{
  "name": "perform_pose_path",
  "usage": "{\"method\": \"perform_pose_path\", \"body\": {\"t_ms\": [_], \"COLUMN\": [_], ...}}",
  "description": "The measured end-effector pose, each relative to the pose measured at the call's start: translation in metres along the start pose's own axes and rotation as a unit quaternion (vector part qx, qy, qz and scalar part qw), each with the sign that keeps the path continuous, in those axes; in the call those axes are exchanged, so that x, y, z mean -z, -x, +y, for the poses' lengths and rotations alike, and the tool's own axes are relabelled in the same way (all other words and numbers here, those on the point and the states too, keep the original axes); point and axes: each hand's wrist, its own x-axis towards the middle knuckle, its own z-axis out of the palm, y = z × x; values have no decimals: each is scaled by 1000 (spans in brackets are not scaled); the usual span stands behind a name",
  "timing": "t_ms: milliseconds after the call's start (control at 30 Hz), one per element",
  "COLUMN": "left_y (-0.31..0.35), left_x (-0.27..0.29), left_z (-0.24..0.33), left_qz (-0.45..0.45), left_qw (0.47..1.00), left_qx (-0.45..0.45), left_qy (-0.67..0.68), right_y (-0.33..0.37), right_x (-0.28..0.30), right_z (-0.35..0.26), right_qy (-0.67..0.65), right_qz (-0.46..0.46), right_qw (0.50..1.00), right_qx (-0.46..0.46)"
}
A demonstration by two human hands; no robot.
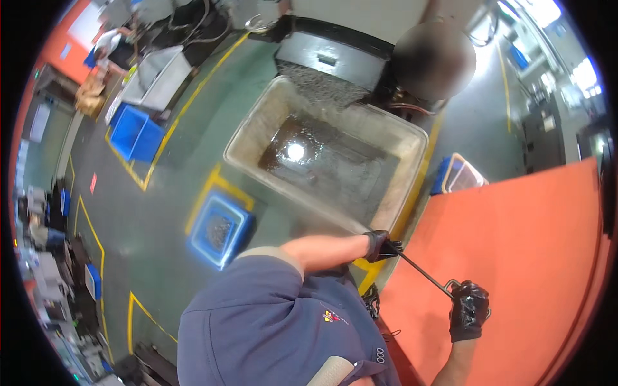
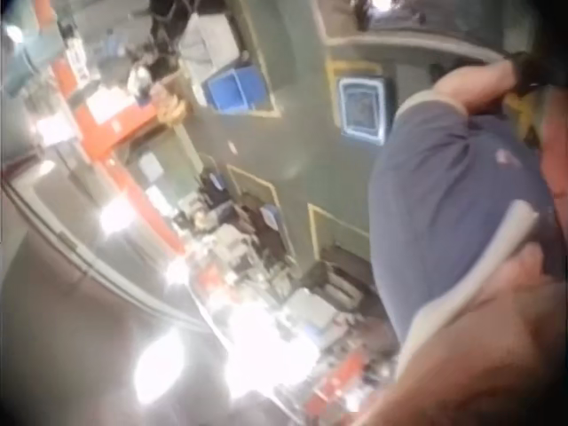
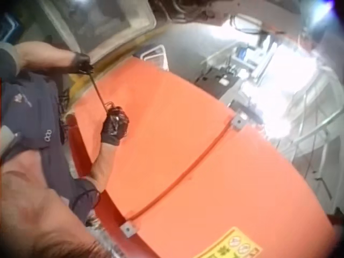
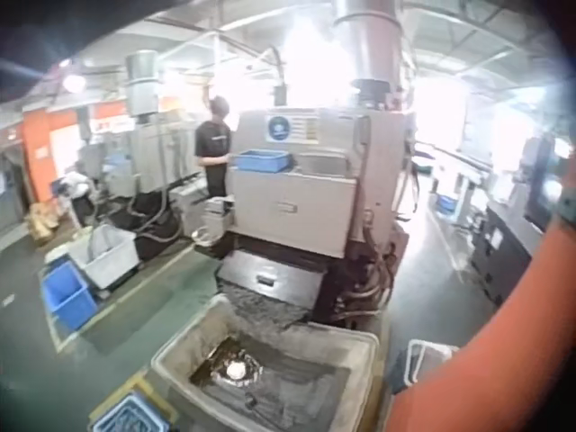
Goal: Scraping metal shavings out of a large plastic container into a machine using a hook tool.
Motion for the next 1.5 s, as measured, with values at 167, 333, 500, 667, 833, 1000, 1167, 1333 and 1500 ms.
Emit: {"method": "perform_pose_path", "body": {"t_ms": [167, 333, 500, 667, 833, 1000, 1167, 1333, 1500], "left_y": [38, 73, 86, 75, 50, 56, 51, 20, -38], "left_x": [-2, 16, 65, 116, 136, 128, 105, 78, 34], "left_z": [5, 13, 37, 60, 78, 102, 135, 168, 196], "left_qz": [-15, -39, -92, -93, -66, -89, 10, 31, 58], "left_qw": [998, 992, 991, 992, 993, 988, 981, 979, 967], "left_qx": [-45, -102, -92, -84, -101, -129, -193, -201, -235], "left_qy": [40, 62, 31, 33, 11, -9, 5, 9, 75], "right_y": [-8, 19, 34, 41, 61, 24, -45, -130, -222], "right_x": [35, 77, 137, 148, 54, 40, -18, -83, -195], "right_z": [-14, -33, -86, -129, -110, -157, -166, -143, -105], "right_qy": [44, 47, -225, -205, -310, -305, -468, -478, -349], "right_qz": [52, 55, -3, -65, -118, -210, -325, -352, -253], "right_qw": [998, 997, 958, 949, 922, 923, 800, 794, 901], "right_qx": [14, -2, -175, -230, -201, -107, -185, -130, 50]}}
